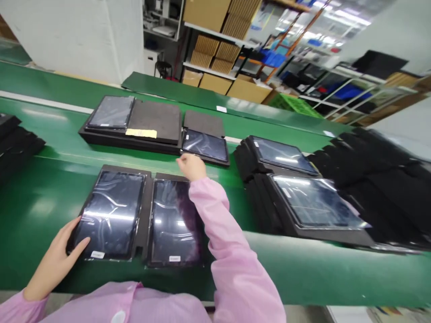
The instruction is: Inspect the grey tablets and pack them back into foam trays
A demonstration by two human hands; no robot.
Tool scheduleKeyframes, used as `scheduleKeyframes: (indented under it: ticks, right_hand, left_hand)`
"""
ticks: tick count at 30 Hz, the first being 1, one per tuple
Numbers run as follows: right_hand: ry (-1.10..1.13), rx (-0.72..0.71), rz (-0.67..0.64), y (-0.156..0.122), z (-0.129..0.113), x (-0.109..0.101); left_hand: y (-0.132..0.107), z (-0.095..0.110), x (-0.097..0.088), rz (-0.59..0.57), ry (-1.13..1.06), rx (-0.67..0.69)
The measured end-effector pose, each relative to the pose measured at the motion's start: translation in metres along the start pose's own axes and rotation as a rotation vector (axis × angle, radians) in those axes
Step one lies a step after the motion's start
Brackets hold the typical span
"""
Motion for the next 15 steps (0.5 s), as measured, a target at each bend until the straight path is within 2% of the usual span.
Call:
scheduleKeyframes:
  ticks: [3, 6, 9, 11, 13, 15]
  right_hand:
    - [0.034, -0.217, -0.160, -0.026, -0.051, 0.062]
    - [0.091, -0.307, -0.232, -0.037, -0.075, 0.100]
    - [0.168, -0.328, -0.253, -0.042, -0.080, 0.113]
    - [0.240, -0.334, -0.295, -0.060, -0.084, 0.116]
    - [0.327, -0.343, -0.390, -0.100, -0.092, 0.121]
    - [0.417, -0.350, -0.550, -0.163, -0.101, 0.127]
  left_hand:
    - [-0.015, -0.003, 0.000, 0.027, -0.001, 0.005]
    - [-0.025, -0.007, -0.003, 0.049, -0.022, 0.015]
    - [-0.030, -0.008, -0.004, 0.065, -0.020, -0.031]
    - [-0.031, -0.006, -0.004, 0.057, -0.005, -0.064]
    - [-0.030, -0.005, -0.005, 0.038, 0.000, -0.094]
    - [-0.029, -0.005, -0.006, 0.023, -0.014, -0.116]
Point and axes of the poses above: each hand's wrist, its own y-axis towards the middle knuckle, its own x-axis out of the palm, z = x × y, the point moved 5 cm from there along y, towards the middle knuckle, and after that the axes turned 9 degrees about -y, right-handed, at the moved point
